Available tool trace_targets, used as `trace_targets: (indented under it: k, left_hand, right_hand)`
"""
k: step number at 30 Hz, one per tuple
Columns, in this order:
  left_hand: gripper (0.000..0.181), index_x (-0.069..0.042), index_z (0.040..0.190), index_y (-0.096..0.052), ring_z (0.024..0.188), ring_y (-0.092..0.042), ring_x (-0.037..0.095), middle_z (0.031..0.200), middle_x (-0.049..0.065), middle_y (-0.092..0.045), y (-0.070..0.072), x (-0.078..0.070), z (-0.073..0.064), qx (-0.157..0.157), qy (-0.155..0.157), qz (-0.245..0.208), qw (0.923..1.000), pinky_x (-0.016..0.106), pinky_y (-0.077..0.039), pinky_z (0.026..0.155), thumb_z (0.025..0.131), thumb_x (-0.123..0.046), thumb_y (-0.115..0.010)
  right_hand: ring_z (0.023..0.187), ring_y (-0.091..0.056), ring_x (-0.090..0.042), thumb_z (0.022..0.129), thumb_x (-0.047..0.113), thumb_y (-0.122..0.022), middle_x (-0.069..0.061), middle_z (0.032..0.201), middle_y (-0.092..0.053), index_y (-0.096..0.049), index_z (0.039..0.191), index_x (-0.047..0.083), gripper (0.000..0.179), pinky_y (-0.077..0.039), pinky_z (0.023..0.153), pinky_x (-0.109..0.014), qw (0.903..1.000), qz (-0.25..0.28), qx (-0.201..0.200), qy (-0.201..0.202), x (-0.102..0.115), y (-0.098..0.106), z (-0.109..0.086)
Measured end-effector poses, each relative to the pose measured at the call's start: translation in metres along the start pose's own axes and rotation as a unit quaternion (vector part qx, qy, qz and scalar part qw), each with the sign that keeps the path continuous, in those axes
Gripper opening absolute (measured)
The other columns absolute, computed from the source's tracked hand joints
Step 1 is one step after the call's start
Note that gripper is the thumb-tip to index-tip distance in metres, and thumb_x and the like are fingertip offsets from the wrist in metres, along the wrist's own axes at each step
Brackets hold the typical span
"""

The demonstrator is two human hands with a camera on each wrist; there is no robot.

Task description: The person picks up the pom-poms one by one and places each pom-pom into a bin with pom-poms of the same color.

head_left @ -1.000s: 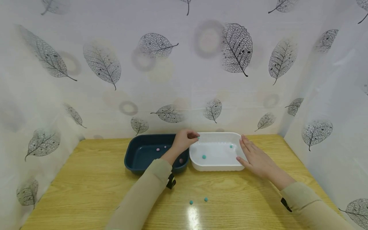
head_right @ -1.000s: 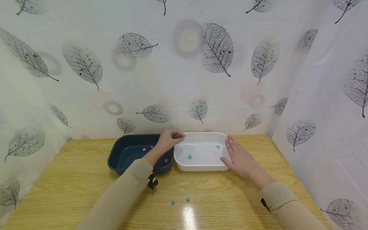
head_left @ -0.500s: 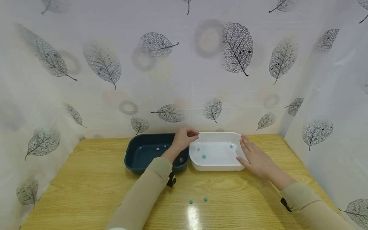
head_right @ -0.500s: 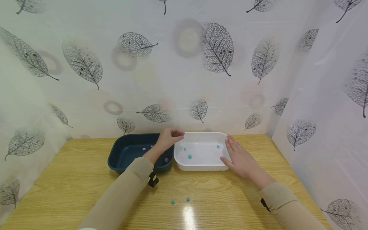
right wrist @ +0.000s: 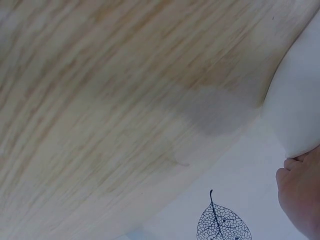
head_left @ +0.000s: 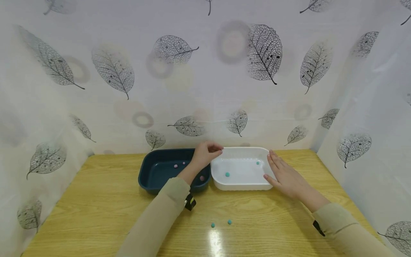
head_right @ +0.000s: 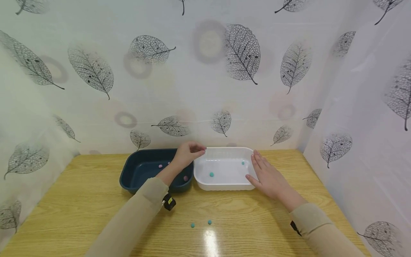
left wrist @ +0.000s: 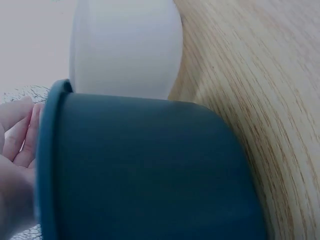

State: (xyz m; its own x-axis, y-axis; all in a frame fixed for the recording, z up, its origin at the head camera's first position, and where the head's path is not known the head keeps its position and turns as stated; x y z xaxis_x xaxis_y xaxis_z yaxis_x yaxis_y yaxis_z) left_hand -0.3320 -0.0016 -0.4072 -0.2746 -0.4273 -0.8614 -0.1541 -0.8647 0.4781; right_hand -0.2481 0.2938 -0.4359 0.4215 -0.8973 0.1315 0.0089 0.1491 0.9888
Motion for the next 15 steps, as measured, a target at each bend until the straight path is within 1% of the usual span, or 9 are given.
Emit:
trace_targets:
  k: [7,11,15]
  left_hand:
    - [0.012,-0.003,0.108,-0.081,0.099,-0.076,0.028,0.109,0.015,-0.081,0.007,-0.008,-0.013,0.007,-0.019,-0.028,0.9994,0.032,-0.065,0.087,0.098,-0.008,-0.076]
    - [0.013,-0.001,0.109,-0.08,0.102,-0.076,0.029,0.111,0.015,-0.08,0.011,-0.01,-0.024,0.016,-0.013,-0.057,0.9982,0.033,-0.065,0.091,0.097,-0.007,-0.076]
    - [0.015,-0.001,0.11,-0.08,0.103,-0.077,0.026,0.111,0.015,-0.08,0.012,-0.008,-0.037,0.026,-0.004,-0.079,0.9965,0.031,-0.065,0.092,0.097,-0.008,-0.077]
  right_hand:
    - [0.161,-0.018,-0.051,0.112,0.044,-0.049,-0.032,0.175,-0.011,-0.02,0.163,-0.015,0.083,-0.025,0.13,-0.063,1.0,0.001,-0.002,-0.001,0.0,-0.002,0.001]
    - [0.162,-0.017,-0.05,0.112,0.043,-0.048,-0.031,0.175,-0.01,-0.019,0.163,-0.015,0.083,-0.025,0.131,-0.062,1.0,-0.002,0.0,-0.004,-0.001,-0.002,0.001]
    - [0.162,-0.017,-0.05,0.112,0.043,-0.048,-0.031,0.175,-0.009,-0.018,0.163,-0.015,0.083,-0.024,0.131,-0.061,1.0,-0.003,0.004,-0.007,-0.002,-0.002,0.001]
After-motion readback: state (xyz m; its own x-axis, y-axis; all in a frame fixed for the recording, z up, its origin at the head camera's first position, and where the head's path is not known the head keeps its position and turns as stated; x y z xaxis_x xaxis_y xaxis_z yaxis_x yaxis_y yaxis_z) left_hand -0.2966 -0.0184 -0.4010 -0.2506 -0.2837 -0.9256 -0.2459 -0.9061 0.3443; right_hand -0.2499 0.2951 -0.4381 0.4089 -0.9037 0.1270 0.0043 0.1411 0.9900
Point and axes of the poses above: each hand's wrist, its own z-axis towards the middle knuckle, its own y-axis out of the back of the hand, x = y × z, the point moved 5 cm from there along z, towards the middle knuckle
